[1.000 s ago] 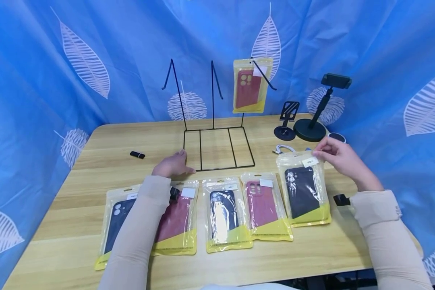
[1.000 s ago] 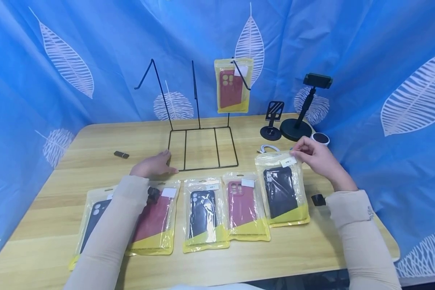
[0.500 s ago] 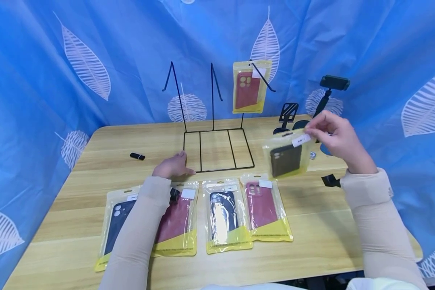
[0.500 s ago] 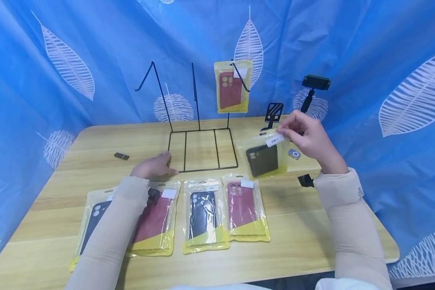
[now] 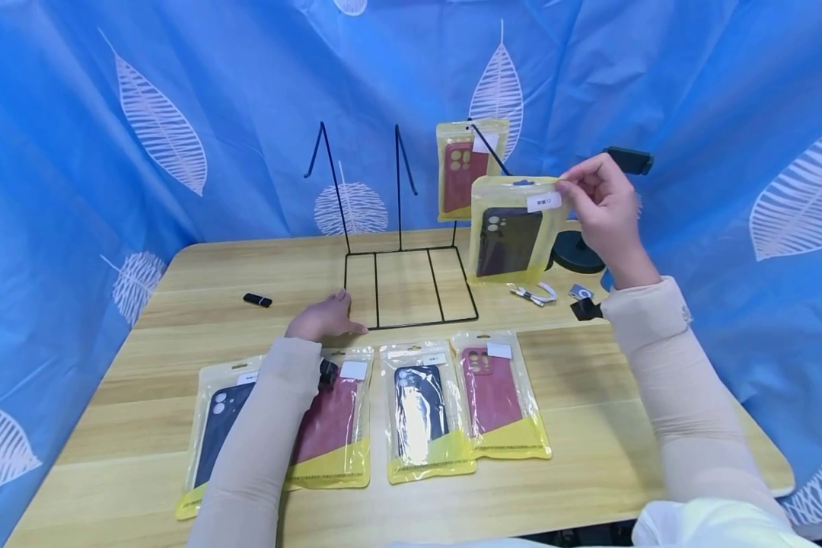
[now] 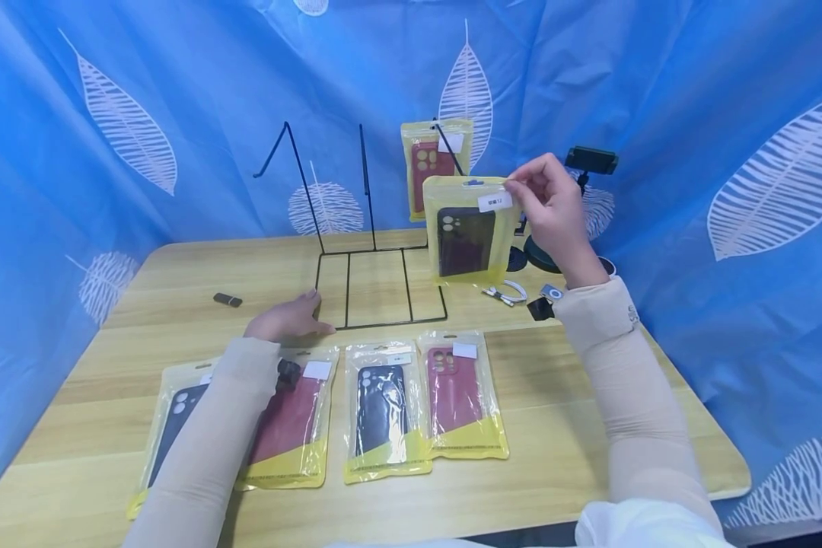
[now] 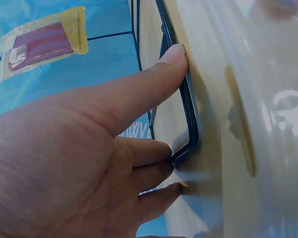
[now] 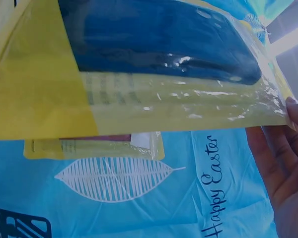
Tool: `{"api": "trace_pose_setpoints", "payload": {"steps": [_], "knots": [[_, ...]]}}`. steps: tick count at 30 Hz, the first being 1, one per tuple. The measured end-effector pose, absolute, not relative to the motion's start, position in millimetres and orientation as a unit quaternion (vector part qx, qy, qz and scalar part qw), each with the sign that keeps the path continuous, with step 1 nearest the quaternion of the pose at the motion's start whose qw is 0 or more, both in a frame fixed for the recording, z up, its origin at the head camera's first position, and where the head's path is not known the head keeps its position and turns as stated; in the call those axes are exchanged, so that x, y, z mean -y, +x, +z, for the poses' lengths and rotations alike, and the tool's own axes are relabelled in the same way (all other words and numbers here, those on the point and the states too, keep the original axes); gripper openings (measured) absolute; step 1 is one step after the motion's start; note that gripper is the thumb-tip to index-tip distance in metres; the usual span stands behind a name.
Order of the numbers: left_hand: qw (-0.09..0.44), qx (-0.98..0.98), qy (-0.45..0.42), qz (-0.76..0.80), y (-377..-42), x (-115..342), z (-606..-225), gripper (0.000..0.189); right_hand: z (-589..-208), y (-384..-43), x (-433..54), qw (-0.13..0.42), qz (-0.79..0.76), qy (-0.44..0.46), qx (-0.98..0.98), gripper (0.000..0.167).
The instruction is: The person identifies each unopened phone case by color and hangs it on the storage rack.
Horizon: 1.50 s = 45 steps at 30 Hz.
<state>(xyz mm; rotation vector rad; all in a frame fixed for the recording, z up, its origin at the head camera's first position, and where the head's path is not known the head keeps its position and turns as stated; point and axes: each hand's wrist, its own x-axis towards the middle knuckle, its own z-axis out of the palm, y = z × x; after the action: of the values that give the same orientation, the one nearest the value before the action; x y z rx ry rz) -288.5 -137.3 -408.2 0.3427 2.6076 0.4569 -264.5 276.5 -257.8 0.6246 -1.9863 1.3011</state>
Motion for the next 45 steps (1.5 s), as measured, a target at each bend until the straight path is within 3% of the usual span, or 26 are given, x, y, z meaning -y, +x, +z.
{"api": "trace_pose_setpoints", "payload": {"steps": [8,21,39,45], "knots": [[0.233,-0.951,0.121,0.166,-290,138,-408,0.097,-256,-276,-269,0.32,0.517,0.218,0.763,0.003],[0.232,-0.95,0.126,0.167,-290,138,-406,0.097,-263,-300,-264,0.295,0.499,0.176,0.796,0.01],[0.232,-0.952,0.121,0.162,-287,136,-404,0.095,-256,-358,-251,0.253,0.496,0.075,0.827,0.013],[0.233,-0.951,0.123,0.161,-285,135,-402,0.095,-253,-372,-246,0.26,0.482,0.059,0.835,0.014]]}}
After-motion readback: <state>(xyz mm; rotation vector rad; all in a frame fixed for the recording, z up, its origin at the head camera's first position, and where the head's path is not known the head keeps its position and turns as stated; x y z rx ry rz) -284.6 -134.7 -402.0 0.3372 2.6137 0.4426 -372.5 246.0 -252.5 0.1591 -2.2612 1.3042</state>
